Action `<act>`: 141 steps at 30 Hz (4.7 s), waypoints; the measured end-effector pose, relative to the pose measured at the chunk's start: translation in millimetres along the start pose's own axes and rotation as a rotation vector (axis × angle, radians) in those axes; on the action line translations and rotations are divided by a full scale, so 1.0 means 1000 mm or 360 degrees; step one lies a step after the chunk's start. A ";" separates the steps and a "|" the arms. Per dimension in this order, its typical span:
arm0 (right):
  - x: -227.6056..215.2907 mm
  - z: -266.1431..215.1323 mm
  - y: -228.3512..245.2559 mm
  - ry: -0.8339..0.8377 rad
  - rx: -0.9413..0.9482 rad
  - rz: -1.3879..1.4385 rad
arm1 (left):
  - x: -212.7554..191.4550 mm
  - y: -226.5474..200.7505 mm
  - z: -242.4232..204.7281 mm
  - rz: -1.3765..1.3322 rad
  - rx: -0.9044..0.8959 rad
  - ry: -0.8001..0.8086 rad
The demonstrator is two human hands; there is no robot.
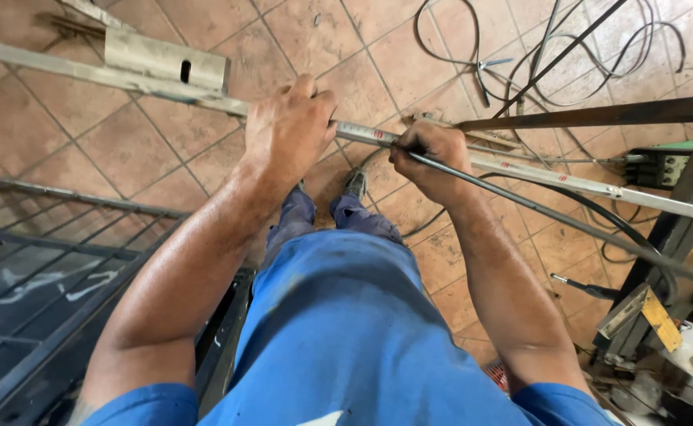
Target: Measuring and marking metal square tubing using a tape measure and a ruler on a workbench.
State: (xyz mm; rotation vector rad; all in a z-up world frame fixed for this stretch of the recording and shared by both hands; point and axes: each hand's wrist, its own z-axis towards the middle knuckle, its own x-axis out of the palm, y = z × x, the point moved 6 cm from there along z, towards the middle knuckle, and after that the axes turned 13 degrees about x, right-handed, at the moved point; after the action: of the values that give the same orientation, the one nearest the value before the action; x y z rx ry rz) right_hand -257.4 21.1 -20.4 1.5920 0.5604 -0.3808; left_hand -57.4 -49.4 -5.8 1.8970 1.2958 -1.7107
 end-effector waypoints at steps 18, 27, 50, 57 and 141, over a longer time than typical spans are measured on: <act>-0.013 -0.022 -0.038 -0.0212 -0.0104 0.1117 | 0.044 -0.003 -0.035 0.0176 0.0377 -0.0417; 0.017 -0.097 -0.046 -0.0294 0.0022 0.1165 | 0.118 0.034 -0.101 -0.1131 0.0242 0.0481; -0.068 -0.028 -0.049 -0.1177 0.0005 0.0311 | 0.068 0.033 -0.112 -0.1266 0.0164 0.0244; -0.074 -0.020 -0.070 -0.1297 0.0125 0.0388 | 0.045 -0.033 -0.067 -0.0446 0.0611 0.0316; -0.074 -0.021 -0.090 -0.1180 0.0253 -0.0227 | 0.067 0.053 -0.096 -0.0433 0.0089 -0.0090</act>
State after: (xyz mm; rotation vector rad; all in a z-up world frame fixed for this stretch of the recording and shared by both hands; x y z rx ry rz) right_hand -370.5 36.2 -51.6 1.4264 0.0684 -1.0848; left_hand 38.2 17.2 -59.9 1.7528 1.5584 -1.9333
